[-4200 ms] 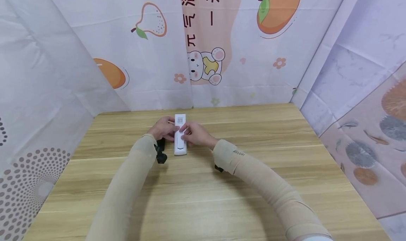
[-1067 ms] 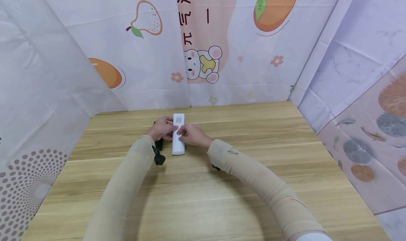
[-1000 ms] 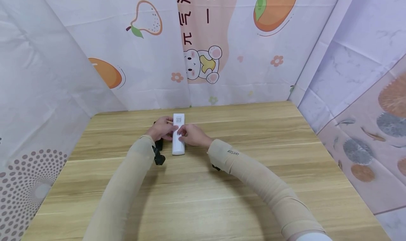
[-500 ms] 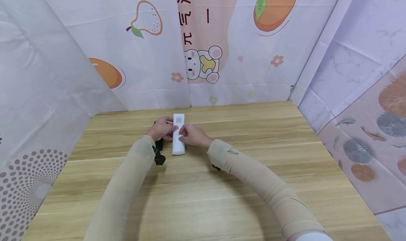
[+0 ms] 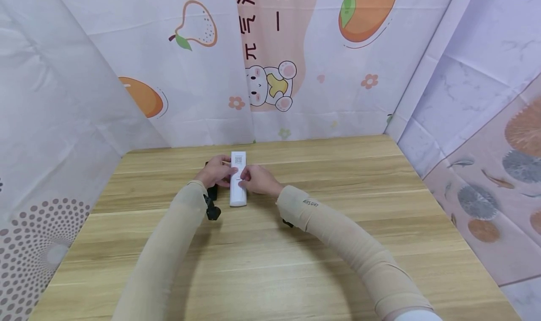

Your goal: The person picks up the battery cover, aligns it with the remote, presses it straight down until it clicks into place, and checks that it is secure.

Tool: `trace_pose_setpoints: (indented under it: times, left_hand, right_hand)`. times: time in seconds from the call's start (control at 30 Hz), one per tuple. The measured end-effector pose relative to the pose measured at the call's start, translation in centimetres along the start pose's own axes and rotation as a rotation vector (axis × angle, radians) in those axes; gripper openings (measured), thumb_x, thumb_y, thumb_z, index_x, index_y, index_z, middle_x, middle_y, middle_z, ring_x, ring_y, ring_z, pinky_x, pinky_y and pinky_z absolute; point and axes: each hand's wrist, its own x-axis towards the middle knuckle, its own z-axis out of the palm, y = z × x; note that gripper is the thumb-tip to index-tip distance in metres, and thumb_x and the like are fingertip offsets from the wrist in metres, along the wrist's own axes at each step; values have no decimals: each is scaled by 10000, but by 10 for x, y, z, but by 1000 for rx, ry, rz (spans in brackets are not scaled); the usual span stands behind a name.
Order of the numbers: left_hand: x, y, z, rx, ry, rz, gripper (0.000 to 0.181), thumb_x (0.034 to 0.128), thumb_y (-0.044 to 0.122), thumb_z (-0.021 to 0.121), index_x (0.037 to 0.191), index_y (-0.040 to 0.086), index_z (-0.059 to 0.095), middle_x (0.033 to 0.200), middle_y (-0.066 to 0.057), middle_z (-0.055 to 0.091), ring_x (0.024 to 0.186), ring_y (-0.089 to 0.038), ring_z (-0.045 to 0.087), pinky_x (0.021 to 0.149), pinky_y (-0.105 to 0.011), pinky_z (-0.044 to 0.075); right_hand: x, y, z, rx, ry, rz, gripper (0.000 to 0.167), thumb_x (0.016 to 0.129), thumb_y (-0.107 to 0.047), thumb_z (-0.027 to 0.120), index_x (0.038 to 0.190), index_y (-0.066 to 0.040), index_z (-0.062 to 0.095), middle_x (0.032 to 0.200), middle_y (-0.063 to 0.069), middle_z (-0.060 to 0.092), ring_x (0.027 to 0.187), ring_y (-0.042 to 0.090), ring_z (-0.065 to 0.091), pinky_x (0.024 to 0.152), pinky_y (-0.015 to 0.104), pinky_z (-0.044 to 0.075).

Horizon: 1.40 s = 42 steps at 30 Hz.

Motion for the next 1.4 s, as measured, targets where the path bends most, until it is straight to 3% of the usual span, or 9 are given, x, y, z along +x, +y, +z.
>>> trace_pose_setpoints:
  times: [0.37, 1.27, 1.4]
  left_hand:
    - [1, 0, 0, 15, 3, -13, 527, 1033, 95, 589, 1501, 9, 362, 1330, -248, 559, 991, -304, 628, 816, -450, 603]
    - [4, 0, 2, 14, 2, 13, 548, 1021, 80, 595, 1501, -13, 348, 1285, -239, 561, 913, -274, 636, 760, -429, 613]
    - [3, 0, 2, 24, 4, 9, 534, 1024, 80, 593, 1497, -6, 360, 1266, -235, 567, 908, -272, 634, 758, -420, 613]
  right_hand:
    - [1, 1, 0, 8, 9, -1, 119, 946, -151, 736, 941, -50, 674, 855, 16, 656, 763, 131, 570, 674, 216, 457]
    - [0, -3, 0, -16, -3, 54, 148, 944, -170, 736, 1006, -51, 671, 872, 20, 632, 773, 137, 555, 686, 232, 450]
    - [1, -4, 1, -13, 0, 84, 222, 939, -179, 743, 1067, -26, 644, 896, 35, 633, 763, 136, 553, 671, 229, 456]
